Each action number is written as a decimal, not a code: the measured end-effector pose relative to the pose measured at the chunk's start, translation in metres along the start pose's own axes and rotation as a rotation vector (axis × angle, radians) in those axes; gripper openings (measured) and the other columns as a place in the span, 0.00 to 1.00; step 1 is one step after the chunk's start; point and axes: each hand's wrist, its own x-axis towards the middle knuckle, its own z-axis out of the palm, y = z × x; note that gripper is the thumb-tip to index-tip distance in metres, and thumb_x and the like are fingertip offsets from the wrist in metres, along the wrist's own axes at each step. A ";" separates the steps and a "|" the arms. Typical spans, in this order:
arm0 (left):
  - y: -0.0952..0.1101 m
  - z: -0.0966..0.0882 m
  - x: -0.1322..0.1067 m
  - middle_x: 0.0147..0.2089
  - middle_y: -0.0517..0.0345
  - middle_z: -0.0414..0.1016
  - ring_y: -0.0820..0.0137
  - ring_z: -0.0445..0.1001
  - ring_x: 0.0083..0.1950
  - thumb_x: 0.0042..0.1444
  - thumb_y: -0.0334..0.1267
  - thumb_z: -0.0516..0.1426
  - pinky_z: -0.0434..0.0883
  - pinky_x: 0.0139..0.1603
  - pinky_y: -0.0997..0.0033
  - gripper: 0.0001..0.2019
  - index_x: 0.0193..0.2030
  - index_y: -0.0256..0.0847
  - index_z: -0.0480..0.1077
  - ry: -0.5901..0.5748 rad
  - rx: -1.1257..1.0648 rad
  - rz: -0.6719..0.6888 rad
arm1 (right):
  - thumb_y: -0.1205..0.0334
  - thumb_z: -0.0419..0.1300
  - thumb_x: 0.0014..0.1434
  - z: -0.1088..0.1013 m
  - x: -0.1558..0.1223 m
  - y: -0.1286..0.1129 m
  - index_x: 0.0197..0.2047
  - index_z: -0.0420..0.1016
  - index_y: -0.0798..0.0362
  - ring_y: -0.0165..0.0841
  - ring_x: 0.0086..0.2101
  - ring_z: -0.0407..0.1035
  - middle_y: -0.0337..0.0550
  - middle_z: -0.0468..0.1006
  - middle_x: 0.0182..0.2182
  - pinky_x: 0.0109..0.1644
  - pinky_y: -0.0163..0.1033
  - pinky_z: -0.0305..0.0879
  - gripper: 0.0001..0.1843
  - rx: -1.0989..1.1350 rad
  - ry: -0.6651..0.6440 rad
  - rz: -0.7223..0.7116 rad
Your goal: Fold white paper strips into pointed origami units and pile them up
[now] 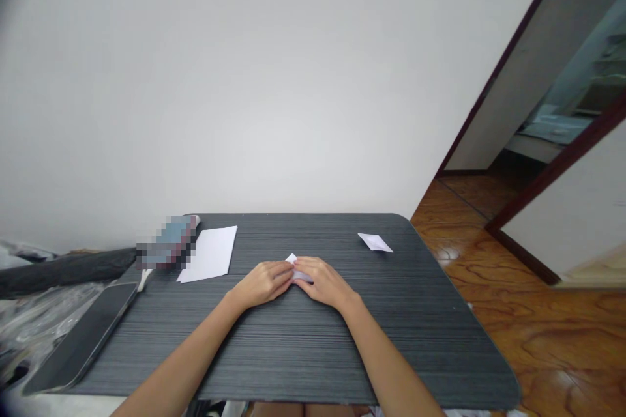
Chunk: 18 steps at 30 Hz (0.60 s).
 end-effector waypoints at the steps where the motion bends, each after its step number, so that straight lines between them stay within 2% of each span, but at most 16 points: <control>1: -0.001 0.001 0.000 0.37 0.49 0.69 0.68 0.69 0.42 0.58 0.36 0.42 0.68 0.42 0.67 0.14 0.38 0.34 0.66 0.001 0.008 0.004 | 0.59 0.53 0.54 0.000 0.000 -0.001 0.49 0.65 0.55 0.35 0.48 0.61 0.48 0.70 0.46 0.53 0.44 0.58 0.19 -0.009 0.000 -0.010; 5: -0.002 0.002 0.000 0.38 0.49 0.69 0.68 0.68 0.43 0.58 0.35 0.42 0.68 0.42 0.67 0.13 0.39 0.33 0.65 -0.018 0.017 -0.004 | 0.64 0.51 0.56 0.001 0.001 -0.005 0.46 0.68 0.54 0.36 0.48 0.61 0.47 0.71 0.45 0.53 0.46 0.57 0.15 -0.045 0.015 -0.048; 8: -0.001 -0.001 0.000 0.41 0.49 0.69 0.67 0.67 0.44 0.57 0.39 0.44 0.67 0.44 0.65 0.14 0.41 0.34 0.65 -0.027 -0.030 -0.039 | 0.67 0.49 0.56 0.002 0.002 -0.007 0.44 0.70 0.53 0.35 0.48 0.60 0.46 0.71 0.45 0.52 0.46 0.57 0.14 -0.037 0.023 -0.049; 18: -0.008 0.002 -0.004 0.45 0.52 0.66 0.69 0.65 0.46 0.54 0.44 0.49 0.64 0.48 0.70 0.15 0.44 0.39 0.66 0.007 -0.346 -0.205 | 0.64 0.51 0.55 0.004 0.003 -0.002 0.44 0.69 0.53 0.33 0.47 0.61 0.45 0.72 0.43 0.51 0.43 0.59 0.13 0.062 0.024 0.012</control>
